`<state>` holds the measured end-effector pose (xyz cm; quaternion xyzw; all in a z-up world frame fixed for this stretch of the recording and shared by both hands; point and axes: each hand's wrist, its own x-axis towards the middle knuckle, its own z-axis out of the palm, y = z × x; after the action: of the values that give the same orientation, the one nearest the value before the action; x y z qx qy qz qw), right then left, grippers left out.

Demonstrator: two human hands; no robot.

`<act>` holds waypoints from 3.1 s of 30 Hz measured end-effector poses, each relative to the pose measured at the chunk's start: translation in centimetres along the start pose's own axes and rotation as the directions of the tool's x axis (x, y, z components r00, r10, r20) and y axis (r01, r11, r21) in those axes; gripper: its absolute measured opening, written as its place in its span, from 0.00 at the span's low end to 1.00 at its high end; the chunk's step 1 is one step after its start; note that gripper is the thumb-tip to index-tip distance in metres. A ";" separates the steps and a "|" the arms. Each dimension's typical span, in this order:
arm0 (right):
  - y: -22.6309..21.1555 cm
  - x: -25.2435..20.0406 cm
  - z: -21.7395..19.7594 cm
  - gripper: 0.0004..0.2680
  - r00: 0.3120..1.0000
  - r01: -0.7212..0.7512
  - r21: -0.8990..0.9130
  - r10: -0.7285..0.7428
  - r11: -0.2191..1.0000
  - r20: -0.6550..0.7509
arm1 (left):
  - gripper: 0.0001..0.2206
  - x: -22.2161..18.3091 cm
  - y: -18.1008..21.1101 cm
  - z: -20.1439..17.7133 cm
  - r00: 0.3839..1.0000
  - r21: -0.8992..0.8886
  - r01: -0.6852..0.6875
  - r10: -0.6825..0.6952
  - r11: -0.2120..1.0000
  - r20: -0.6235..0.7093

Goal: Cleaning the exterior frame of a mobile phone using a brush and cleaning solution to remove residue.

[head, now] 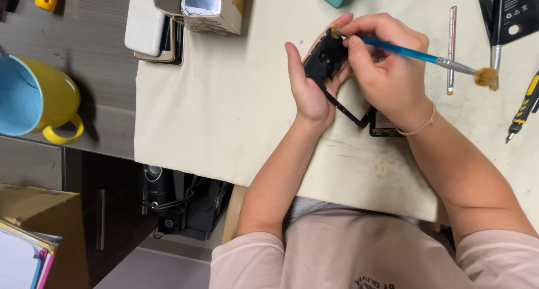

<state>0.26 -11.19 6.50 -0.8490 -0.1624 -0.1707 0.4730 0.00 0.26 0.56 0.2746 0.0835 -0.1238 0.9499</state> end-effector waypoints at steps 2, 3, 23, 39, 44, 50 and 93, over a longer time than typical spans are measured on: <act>-1.3 0.2 0.1 0.05 0.999 -0.020 0.067 0.018 0.998 0.032 | 0.35 0.0 -0.7 -0.8 0.996 -0.109 -0.031 0.040 0.994 0.075; -1.9 0.3 0.0 0.05 0.997 -0.044 0.136 0.035 0.990 0.068 | 0.32 0.0 -1.1 -1.2 0.987 -0.217 -0.055 0.086 0.975 0.139; -2.5 -2.6 -0.9 0.04 0.992 0.076 0.096 -0.085 0.992 0.092 | 0.34 -0.7 0.2 0.9 0.963 -0.027 -0.083 0.088 0.996 0.254; 9.6 3.5 -5.3 0.05 0.876 0.162 0.163 -0.066 0.973 -0.478 | 0.40 -0.4 0.2 0.7 0.994 0.056 -0.038 0.032 0.998 0.100; 12.2 3.8 -5.3 0.05 0.871 0.146 0.184 -0.038 0.972 -0.490 | 0.41 -0.4 0.2 0.7 0.997 0.047 -0.013 0.010 0.999 0.073; 15.3 2.5 -5.7 0.05 0.859 0.120 0.200 -0.001 0.972 -0.512 | 0.43 -0.3 0.1 0.6 0.998 0.013 0.023 -0.024 1.000 0.061; -4.5 -1.8 -8.2 0.15 0.972 0.016 0.208 0.033 0.978 -0.232 | 0.36 -1.0 0.8 8.5 0.912 -0.153 0.068 0.001 0.986 0.409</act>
<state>-4.43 -16.21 13.16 -0.7693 -0.1188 -0.2494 0.5761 0.06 -3.47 8.28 0.1621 -0.1019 -0.1874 0.9634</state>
